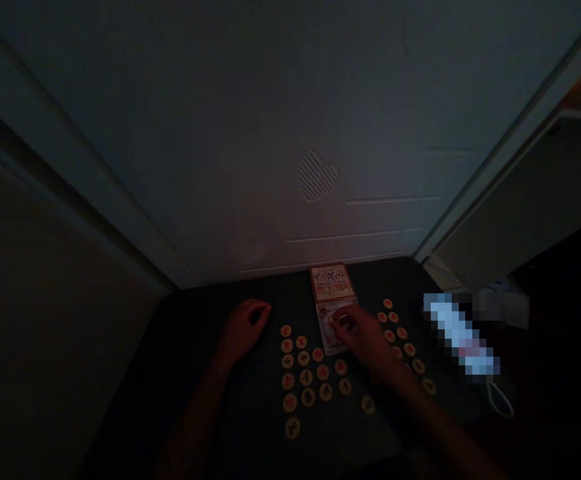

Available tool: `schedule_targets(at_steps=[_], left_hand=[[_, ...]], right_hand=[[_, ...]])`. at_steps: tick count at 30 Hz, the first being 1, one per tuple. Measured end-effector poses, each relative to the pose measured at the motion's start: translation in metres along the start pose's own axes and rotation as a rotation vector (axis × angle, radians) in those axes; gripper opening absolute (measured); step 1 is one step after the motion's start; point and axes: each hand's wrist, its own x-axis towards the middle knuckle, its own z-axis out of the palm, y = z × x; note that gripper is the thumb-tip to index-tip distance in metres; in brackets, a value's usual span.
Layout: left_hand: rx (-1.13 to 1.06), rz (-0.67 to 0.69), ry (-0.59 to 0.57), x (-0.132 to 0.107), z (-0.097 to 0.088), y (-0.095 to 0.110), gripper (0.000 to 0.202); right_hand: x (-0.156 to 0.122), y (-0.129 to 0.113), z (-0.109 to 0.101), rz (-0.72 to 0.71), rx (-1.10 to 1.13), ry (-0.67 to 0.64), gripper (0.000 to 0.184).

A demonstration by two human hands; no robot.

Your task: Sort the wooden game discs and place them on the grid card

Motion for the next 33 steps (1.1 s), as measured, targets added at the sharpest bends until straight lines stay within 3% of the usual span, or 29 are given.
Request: schedule_targets(at_steps=[10,33], left_hand=[[-0.024,0.005,0.004,-0.001,-0.002,0.003,0.024],[-0.003,0.013,0.014,-0.001,-0.002,0.004,0.025]], right_hand=[[0.011,0.018,0.027,-0.025,-0.106,-0.063,0.002],[0.014,0.028,0.028,-0.074,-0.059,-0.082,0.024]])
